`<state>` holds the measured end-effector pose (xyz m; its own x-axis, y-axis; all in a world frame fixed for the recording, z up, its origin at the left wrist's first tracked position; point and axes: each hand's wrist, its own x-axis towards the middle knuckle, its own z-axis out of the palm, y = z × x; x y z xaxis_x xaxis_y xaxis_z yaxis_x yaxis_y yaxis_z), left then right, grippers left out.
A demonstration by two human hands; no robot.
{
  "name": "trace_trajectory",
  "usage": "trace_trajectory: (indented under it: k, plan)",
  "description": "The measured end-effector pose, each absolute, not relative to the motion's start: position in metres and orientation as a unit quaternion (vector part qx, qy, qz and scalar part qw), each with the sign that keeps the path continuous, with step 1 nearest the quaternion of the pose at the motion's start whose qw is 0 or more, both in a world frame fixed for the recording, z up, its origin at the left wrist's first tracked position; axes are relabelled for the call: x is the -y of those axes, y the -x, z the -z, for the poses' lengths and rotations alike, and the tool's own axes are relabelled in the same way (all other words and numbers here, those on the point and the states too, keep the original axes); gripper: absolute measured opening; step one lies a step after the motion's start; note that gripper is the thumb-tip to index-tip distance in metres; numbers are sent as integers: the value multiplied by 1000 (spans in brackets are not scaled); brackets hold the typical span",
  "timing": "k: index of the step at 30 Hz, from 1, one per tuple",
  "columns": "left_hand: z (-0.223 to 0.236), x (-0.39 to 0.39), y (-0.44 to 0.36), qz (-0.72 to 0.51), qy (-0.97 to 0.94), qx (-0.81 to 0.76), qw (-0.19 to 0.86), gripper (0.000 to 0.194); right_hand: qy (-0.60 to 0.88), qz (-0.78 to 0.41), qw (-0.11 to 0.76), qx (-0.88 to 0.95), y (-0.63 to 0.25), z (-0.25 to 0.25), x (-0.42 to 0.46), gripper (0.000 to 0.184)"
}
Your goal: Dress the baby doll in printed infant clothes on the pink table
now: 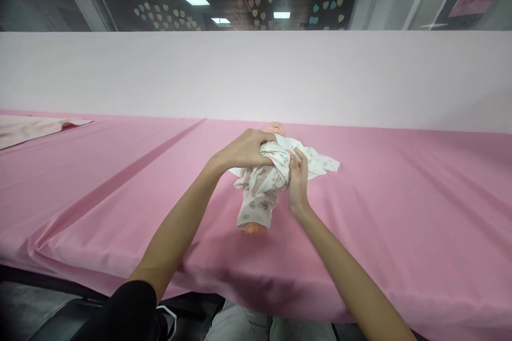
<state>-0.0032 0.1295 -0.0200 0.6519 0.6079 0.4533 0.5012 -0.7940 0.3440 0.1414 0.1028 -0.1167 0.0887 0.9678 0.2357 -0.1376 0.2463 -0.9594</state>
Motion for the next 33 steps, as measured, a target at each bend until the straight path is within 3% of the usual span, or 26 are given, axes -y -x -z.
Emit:
trace_trajectory:
  k: [2, 6, 13, 16, 20, 25, 30, 33]
  plan:
    - [22, -131, -1, -296, -899, -306, 100, 17, 424, -370, 651, 510, -140, 121, -98, 59]
    - [24, -131, -7, -261, -900, -311, 160, 15, 445, -259, 651, 558, -138, 130, -98, 71]
    - [26, -138, -4, -169, -882, -245, 366, 9, 398, -56, 678, 615, -144, 141, -104, 47]
    - [37, -151, -2, -155, -839, -208, 479, 13, 351, -88, 679, 639, -144, 139, -102, 48]
    - [56, -169, -1, -201, -774, -180, 573, 26, 328, -228, 680, 614, -148, 135, -105, 48]
    - [60, -170, -3, -219, -774, -187, 564, 36, 336, -328, 703, 534, -156, 133, -114, 34]
    - [60, -167, -8, -240, -780, -209, 538, 38, 339, -318, 734, 496, -156, 134, -113, 12]
    - [64, -170, -10, -251, -766, -194, 560, 41, 325, -307, 749, 488, -154, 133, -111, 11]
